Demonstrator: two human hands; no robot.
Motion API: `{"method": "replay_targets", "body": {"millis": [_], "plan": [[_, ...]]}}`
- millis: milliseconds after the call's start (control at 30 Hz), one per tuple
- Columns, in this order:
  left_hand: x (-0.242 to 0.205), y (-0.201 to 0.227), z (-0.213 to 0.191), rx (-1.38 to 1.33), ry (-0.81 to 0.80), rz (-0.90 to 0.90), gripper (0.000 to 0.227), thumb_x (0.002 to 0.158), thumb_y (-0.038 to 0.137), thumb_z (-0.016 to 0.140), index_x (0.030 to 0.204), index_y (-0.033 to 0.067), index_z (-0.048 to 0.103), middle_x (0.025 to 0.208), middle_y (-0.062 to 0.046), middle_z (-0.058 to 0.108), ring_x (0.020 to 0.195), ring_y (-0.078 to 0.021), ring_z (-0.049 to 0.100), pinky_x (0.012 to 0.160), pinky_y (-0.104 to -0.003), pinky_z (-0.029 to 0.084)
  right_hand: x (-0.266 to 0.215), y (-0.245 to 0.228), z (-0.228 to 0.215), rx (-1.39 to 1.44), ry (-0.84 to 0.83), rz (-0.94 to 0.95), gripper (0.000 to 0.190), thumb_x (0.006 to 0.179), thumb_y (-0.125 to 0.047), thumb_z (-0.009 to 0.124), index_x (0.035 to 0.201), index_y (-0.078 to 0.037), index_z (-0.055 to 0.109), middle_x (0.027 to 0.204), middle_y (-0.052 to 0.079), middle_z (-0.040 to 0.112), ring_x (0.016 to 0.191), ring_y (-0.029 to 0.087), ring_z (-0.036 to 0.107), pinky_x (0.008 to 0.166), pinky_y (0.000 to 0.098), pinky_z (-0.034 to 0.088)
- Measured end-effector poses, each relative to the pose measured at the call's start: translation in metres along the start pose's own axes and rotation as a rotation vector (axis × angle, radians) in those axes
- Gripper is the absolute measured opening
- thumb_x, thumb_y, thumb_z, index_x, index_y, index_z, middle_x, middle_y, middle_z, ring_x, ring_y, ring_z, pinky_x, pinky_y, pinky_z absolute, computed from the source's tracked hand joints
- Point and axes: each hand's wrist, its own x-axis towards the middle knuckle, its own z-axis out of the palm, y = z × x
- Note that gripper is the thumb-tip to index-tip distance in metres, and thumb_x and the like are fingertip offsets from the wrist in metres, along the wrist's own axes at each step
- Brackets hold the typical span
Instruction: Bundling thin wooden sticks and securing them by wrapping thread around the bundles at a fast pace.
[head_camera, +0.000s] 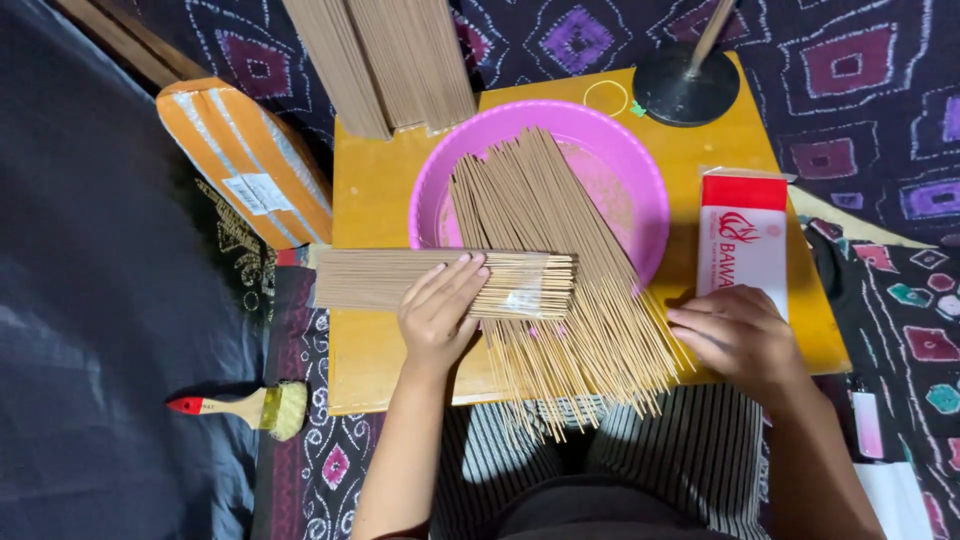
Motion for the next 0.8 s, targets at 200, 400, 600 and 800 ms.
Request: {"method": "replay_targets", "body": {"millis": [200,400,600,800], "plan": [[-0.004,-0.001,0.003,0.0,0.0,-0.013,0.039,0.086,-0.003,0.062,0.122,0.0058,0.074,0.125,-0.012,0.074,0.121,-0.0281,0.072,0.106,-0.043,0.056,0.008,-0.012,0.004,0.014,0.108,-0.004,0.018,0.081,-0.01,0.088,0.095,-0.018,0.081,0.1,0.0,0.076,0.09,0.018,0.07,0.087,0.0364,0.052],[-0.005,-0.002,0.003,0.014,-0.016,-0.012,0.029,0.098,0.011,0.06,0.124,0.0062,0.072,0.127,-0.011,0.073,0.122,-0.0275,0.071,0.106,-0.042,0.056,0.006,-0.011,0.006,0.001,0.075,-0.031,0.018,0.08,-0.012,0.088,0.096,-0.017,0.082,0.103,0.006,0.075,0.089,0.023,0.07,0.086,0.0405,0.053],[-0.005,-0.002,0.003,0.009,-0.004,-0.014,0.038,0.088,-0.001,0.064,0.123,0.0071,0.073,0.126,-0.01,0.074,0.122,-0.0267,0.071,0.106,-0.042,0.055,-0.003,-0.017,0.001,0.137,0.443,0.068,0.007,0.096,0.008,0.072,0.099,0.007,0.066,0.104,0.025,0.072,0.095,0.033,0.073,0.088,0.0404,0.062],[-0.002,0.001,0.002,0.004,0.009,-0.011,0.032,0.094,0.004,0.059,0.123,0.0065,0.073,0.127,-0.011,0.074,0.122,-0.0272,0.071,0.105,-0.041,0.055,-0.046,0.042,-0.01,0.285,0.971,0.287,0.011,0.127,-0.002,0.047,0.119,0.005,0.051,0.103,0.036,0.065,0.07,0.031,0.063,0.056,0.0341,0.044]]}}
